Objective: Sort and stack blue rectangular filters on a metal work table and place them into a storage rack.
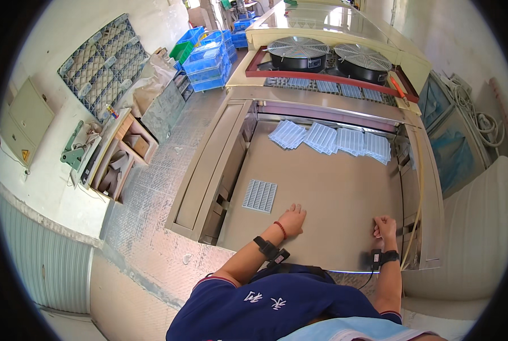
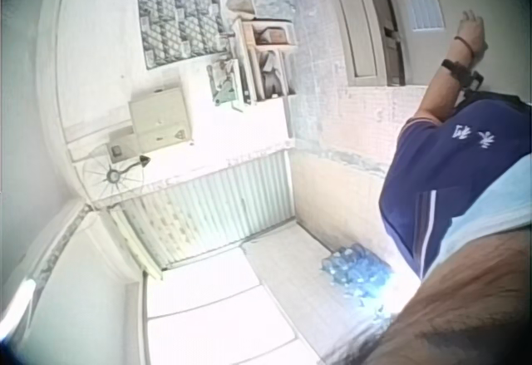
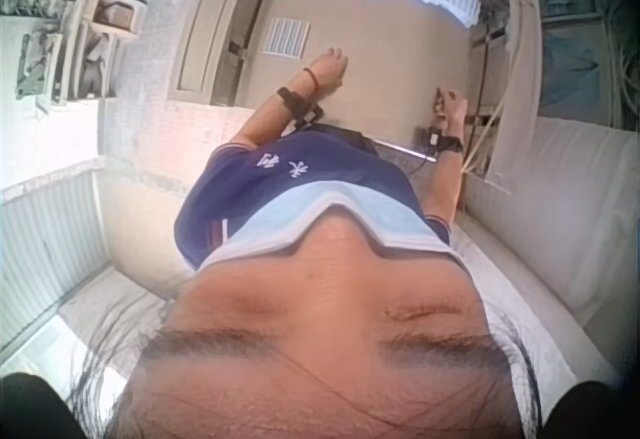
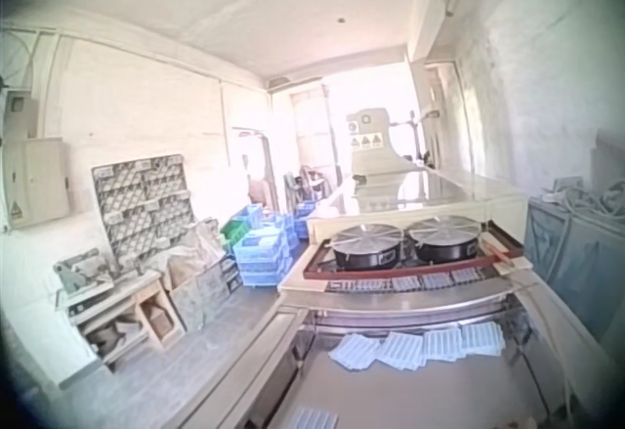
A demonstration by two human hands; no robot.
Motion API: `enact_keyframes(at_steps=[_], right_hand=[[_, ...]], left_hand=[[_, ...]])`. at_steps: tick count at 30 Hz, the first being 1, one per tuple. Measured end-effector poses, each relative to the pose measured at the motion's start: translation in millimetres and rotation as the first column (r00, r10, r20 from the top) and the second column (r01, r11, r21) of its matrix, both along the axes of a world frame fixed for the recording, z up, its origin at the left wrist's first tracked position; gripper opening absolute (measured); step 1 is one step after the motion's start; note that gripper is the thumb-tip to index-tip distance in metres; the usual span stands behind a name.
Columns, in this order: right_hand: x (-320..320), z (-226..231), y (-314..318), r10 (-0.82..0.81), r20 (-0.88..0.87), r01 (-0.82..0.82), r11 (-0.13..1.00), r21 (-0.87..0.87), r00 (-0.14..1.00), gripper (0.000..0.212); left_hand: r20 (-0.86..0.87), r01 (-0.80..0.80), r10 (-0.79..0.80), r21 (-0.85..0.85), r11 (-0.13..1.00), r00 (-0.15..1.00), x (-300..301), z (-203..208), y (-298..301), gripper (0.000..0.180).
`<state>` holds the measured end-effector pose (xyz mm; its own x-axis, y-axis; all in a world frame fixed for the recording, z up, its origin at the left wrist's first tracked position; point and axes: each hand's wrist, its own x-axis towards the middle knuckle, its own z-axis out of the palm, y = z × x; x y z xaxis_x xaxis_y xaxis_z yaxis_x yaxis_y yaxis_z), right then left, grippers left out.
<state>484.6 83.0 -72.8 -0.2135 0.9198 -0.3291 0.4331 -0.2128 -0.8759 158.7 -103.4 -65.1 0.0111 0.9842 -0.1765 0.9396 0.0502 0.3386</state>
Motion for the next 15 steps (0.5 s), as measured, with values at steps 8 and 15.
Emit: enact_keyframes(at_steps=[8,15], right_hand=[[-0.3,1.4,-1.6,0.008,-0.013,-0.008,1.000,0.002,1.000,0.021],[-2.2,5.5,-3.2,0.002,0.007,-0.002,1.000,0.008,1.000,0.020]], left_hand=[[0.033,-0.014,0.017,-0.090,0.996,0.999,1.3,11.8,1.0,0.065],[0.035,-0.015,0.018,-0.087,0.996,0.999,1.4,10.8,0.3,0.063]])
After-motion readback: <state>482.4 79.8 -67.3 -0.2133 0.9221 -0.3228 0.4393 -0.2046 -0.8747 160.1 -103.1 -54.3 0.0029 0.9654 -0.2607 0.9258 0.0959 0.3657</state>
